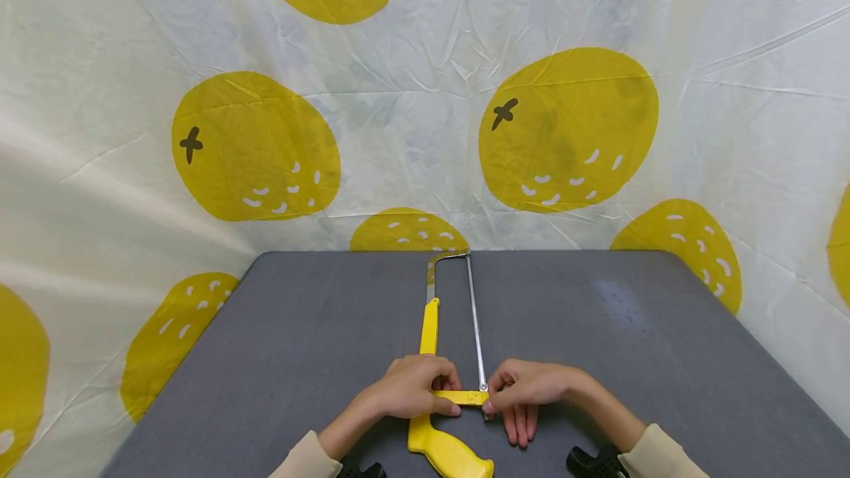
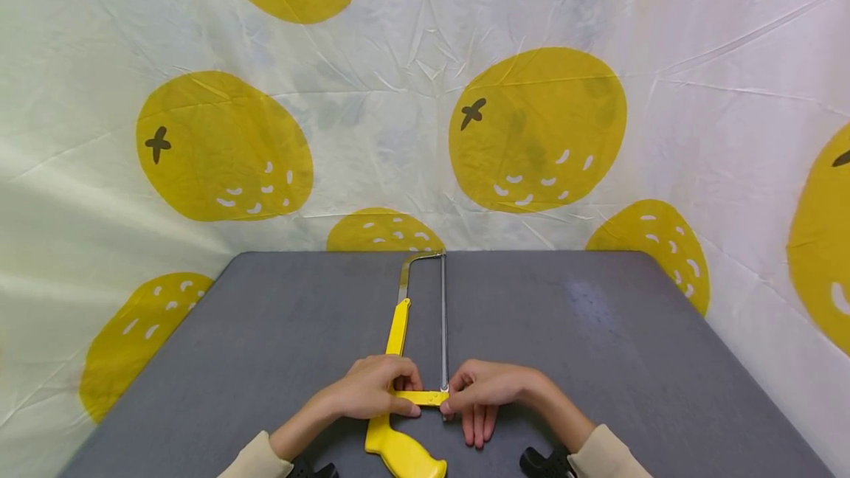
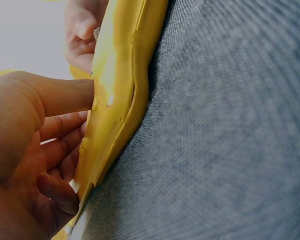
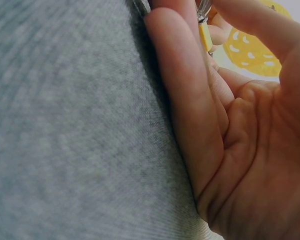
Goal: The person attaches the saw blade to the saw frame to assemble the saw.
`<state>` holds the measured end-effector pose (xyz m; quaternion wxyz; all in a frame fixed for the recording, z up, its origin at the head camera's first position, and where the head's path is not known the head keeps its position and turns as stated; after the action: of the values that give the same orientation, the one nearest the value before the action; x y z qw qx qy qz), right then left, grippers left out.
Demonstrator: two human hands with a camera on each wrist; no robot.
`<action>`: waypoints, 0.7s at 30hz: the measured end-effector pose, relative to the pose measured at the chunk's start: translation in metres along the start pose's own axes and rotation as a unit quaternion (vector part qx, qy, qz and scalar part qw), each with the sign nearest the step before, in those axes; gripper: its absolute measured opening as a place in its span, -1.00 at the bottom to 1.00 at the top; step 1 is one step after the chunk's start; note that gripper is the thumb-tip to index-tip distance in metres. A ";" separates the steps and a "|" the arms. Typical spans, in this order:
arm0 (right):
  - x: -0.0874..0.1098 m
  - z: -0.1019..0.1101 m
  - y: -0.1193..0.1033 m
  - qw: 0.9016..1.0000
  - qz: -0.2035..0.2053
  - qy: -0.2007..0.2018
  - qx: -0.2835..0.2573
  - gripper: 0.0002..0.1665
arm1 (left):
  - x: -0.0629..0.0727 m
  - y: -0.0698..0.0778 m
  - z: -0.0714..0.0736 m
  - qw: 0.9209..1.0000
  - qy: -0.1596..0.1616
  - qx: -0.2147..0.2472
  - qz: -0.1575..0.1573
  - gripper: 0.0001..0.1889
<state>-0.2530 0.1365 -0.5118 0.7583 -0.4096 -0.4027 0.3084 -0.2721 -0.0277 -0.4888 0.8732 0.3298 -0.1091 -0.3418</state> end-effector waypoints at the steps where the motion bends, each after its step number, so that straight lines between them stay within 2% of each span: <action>1: 0.000 0.000 0.000 1.000 0.000 0.000 0.000 -0.64 | 0.000 0.000 0.000 1.000 0.000 0.000 0.000 -0.82; 21: 0.000 0.000 0.000 1.000 0.004 -0.008 -0.001 -0.62 | -0.002 -0.004 -0.001 1.000 -0.001 -0.002 0.005 -0.82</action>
<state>-0.2526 0.1365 -0.5114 0.7534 -0.4095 -0.4075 0.3139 -0.2745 -0.0280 -0.4920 0.8756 0.3268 -0.1108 -0.3381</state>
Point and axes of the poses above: each hand's wrist, its own x-axis away from the middle knuckle, its own z-axis out of the back of the hand, y = z × x, the point moved 7 cm from there along -x, towards the middle knuckle, and after that the axes turned 11 degrees about x, right-handed, at the moved point
